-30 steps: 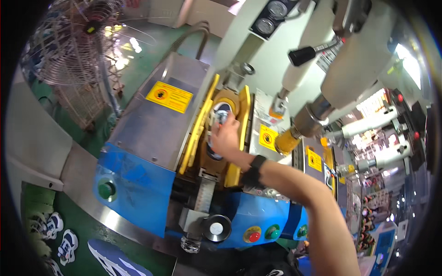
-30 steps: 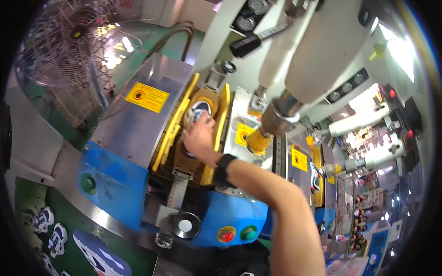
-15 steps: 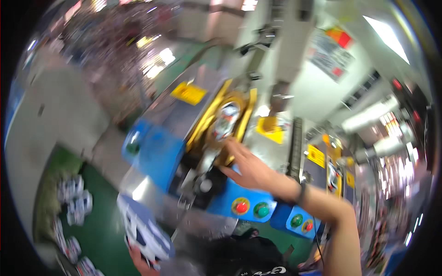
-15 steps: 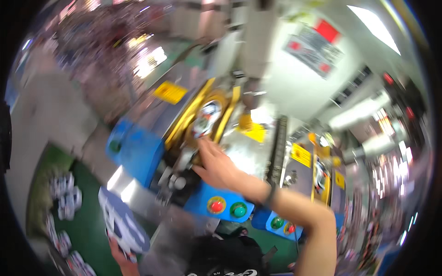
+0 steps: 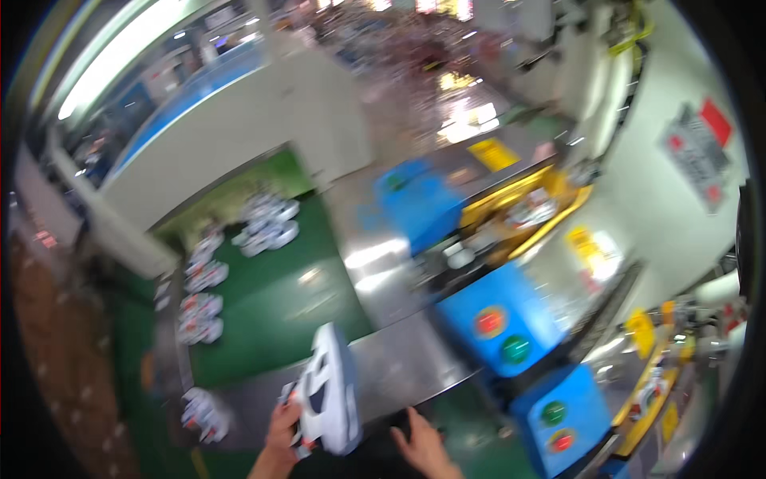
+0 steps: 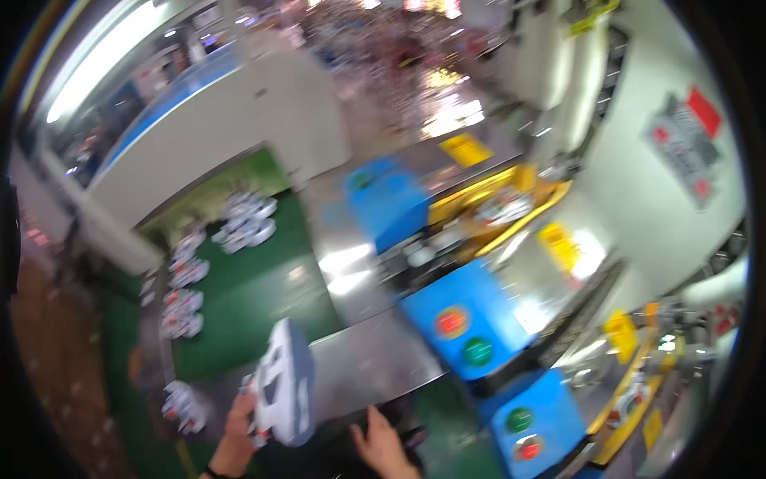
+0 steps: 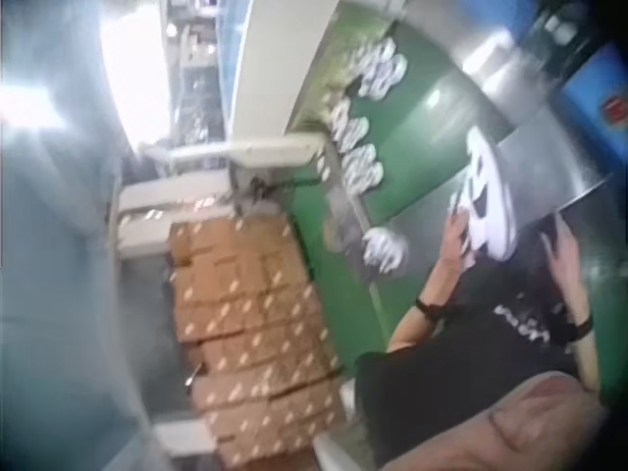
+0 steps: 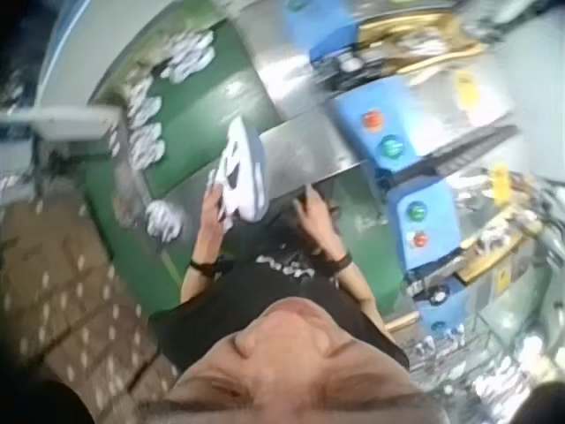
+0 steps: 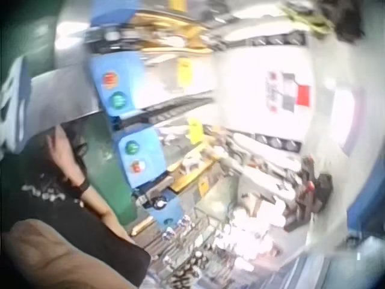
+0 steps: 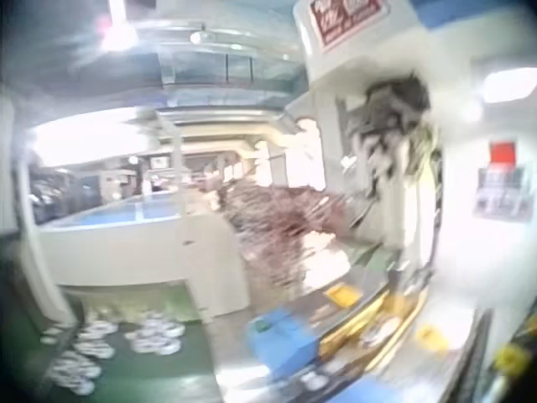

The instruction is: Operating an automated machine to process and attach soles to shoes on a production line.

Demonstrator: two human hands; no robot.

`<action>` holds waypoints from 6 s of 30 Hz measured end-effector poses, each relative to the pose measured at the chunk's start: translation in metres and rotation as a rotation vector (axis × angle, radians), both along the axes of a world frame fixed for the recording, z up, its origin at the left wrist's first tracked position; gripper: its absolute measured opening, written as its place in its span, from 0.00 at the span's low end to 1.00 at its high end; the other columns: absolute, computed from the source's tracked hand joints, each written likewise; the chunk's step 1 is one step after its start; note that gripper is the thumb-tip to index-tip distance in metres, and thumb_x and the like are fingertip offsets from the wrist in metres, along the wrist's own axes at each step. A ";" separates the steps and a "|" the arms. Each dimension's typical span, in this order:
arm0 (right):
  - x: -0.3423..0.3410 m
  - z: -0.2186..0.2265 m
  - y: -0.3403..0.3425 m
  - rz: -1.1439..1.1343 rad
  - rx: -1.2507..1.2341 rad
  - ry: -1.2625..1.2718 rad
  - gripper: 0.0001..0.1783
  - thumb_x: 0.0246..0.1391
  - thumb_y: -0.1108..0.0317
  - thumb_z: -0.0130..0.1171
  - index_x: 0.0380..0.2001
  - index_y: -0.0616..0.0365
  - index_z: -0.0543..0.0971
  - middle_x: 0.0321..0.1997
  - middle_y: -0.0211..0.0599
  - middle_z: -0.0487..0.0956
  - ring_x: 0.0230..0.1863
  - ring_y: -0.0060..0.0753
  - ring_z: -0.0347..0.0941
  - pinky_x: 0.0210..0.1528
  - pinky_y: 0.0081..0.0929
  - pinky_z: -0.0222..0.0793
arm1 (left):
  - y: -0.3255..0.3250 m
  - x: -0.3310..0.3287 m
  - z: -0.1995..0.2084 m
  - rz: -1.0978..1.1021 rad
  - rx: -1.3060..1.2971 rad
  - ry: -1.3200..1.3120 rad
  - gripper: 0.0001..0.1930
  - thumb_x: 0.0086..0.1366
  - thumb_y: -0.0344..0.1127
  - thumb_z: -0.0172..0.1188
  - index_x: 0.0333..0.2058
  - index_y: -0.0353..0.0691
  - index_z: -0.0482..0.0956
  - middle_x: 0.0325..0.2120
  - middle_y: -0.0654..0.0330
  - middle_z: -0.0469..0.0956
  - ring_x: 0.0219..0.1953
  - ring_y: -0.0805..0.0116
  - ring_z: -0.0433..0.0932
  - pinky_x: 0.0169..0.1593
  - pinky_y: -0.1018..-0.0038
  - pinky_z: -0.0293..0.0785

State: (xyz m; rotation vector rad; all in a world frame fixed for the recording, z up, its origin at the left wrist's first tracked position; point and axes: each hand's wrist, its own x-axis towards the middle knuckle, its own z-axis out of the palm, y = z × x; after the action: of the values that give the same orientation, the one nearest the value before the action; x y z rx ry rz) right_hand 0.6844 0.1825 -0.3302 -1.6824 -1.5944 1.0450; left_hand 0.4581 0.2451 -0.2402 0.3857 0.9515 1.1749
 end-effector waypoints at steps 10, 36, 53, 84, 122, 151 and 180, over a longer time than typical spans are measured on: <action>-0.037 -0.048 0.037 0.129 -0.256 -0.011 0.24 0.54 0.69 0.57 0.53 0.69 0.68 0.45 0.45 0.78 0.46 0.36 0.76 0.51 0.30 0.69 | -0.140 -0.276 -0.044 1.413 -0.197 0.880 0.22 0.60 0.28 0.60 0.49 0.30 0.61 0.40 0.54 0.72 0.41 0.68 0.74 0.45 0.72 0.72; -0.378 0.003 0.135 0.007 -0.479 0.810 0.32 0.44 0.67 0.67 0.54 0.59 0.69 0.44 0.29 0.76 0.44 0.20 0.69 0.51 0.22 0.66 | -0.050 -0.459 -0.179 0.180 -0.100 0.586 0.25 0.54 0.28 0.62 0.51 0.34 0.70 0.43 0.59 0.75 0.41 0.68 0.76 0.45 0.72 0.73; -0.627 0.235 -0.509 -2.531 0.528 0.156 0.39 0.41 0.68 0.68 0.58 0.61 0.63 0.48 0.37 0.74 0.46 0.24 0.71 0.50 0.24 0.68 | -0.342 -0.156 0.138 -2.725 0.349 -0.097 0.34 0.51 0.23 0.66 0.58 0.36 0.63 0.47 0.60 0.74 0.49 0.72 0.71 0.56 0.71 0.66; -0.412 0.188 0.122 -0.065 -0.103 0.153 0.20 0.50 0.75 0.57 0.48 0.66 0.71 0.50 0.45 0.75 0.47 0.37 0.74 0.50 0.32 0.71 | 0.100 -0.531 -0.177 -0.213 0.698 1.614 0.16 0.59 0.35 0.53 0.46 0.36 0.72 0.46 0.48 0.73 0.49 0.52 0.72 0.53 0.61 0.67; -0.040 0.168 -0.169 -0.851 0.092 0.785 0.20 0.50 0.67 0.63 0.46 0.62 0.72 0.39 0.29 0.75 0.41 0.20 0.70 0.46 0.22 0.67 | -0.090 0.065 0.051 -0.836 0.734 0.122 0.20 0.61 0.30 0.55 0.52 0.30 0.66 0.46 0.51 0.72 0.42 0.61 0.74 0.46 0.67 0.73; 0.292 0.229 -0.278 -1.433 0.153 1.068 0.22 0.50 0.71 0.60 0.50 0.61 0.71 0.46 0.38 0.76 0.45 0.32 0.74 0.47 0.32 0.71 | -0.061 0.341 0.142 -1.443 0.355 0.060 0.38 0.56 0.28 0.63 0.60 0.34 0.48 0.51 0.54 0.68 0.51 0.64 0.70 0.51 0.67 0.71; 0.169 0.207 -0.059 -0.328 0.233 -0.890 0.34 0.52 0.59 0.49 0.63 0.55 0.59 0.66 0.61 0.53 0.69 0.53 0.47 0.65 0.63 0.37 | -0.013 0.121 -0.005 -0.825 -0.146 0.291 0.17 0.65 0.34 0.51 0.51 0.33 0.68 0.40 0.55 0.76 0.38 0.65 0.78 0.43 0.70 0.76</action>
State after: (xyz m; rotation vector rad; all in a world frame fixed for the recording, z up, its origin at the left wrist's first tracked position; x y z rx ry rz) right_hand 0.8535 0.1238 -0.1234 -2.2785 -1.7357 -0.1070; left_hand 0.5796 0.2319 -0.2447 0.7549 0.9752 0.2995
